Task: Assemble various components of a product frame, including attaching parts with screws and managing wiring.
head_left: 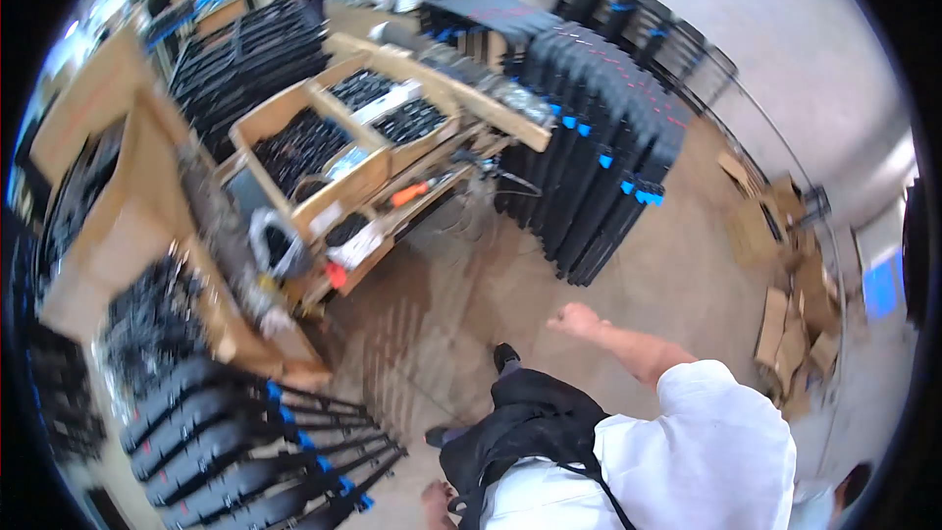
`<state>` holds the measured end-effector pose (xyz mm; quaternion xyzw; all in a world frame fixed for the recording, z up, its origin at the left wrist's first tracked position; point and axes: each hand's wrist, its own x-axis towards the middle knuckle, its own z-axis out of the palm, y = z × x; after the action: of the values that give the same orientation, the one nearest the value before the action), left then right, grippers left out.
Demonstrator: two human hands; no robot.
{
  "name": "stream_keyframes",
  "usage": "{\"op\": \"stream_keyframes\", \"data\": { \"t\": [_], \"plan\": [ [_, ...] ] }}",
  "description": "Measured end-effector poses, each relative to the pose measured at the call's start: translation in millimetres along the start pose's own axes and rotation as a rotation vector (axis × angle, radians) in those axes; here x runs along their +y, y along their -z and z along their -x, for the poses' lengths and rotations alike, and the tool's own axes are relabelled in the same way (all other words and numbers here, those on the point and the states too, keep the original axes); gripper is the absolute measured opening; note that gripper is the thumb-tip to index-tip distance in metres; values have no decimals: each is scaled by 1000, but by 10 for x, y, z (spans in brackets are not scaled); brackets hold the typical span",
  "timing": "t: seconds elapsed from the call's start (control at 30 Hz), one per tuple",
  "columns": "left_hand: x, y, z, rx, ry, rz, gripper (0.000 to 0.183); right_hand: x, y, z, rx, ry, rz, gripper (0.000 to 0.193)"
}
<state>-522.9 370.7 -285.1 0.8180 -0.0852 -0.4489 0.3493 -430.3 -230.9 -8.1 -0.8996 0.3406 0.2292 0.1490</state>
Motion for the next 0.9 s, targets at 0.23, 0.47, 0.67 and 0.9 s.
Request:
{"op": "stream_keyframes", "data": {
  "t": [0.23, 0.47, 0.67, 0.9],
  "plan": [
    [1197, 820, -783, 404, 449, 771, 20, 2414, 1782, -1230, 881, -392, -679, 45],
    [3659, 1133, -2185, 393, 210, 695, 18, 3958, 3006, -2528, 1004, -386, -1066, 67],
    [7184, 95, -3159, -25, -268, 437, 35, 4678, 3194, -2464, 934, -330, -1284, 55],
    [9391, -1816, -2995, -459, -638, 153, 47, 4360, 2416, -1019, 780, -341, -1281, 55]
  ]
}}
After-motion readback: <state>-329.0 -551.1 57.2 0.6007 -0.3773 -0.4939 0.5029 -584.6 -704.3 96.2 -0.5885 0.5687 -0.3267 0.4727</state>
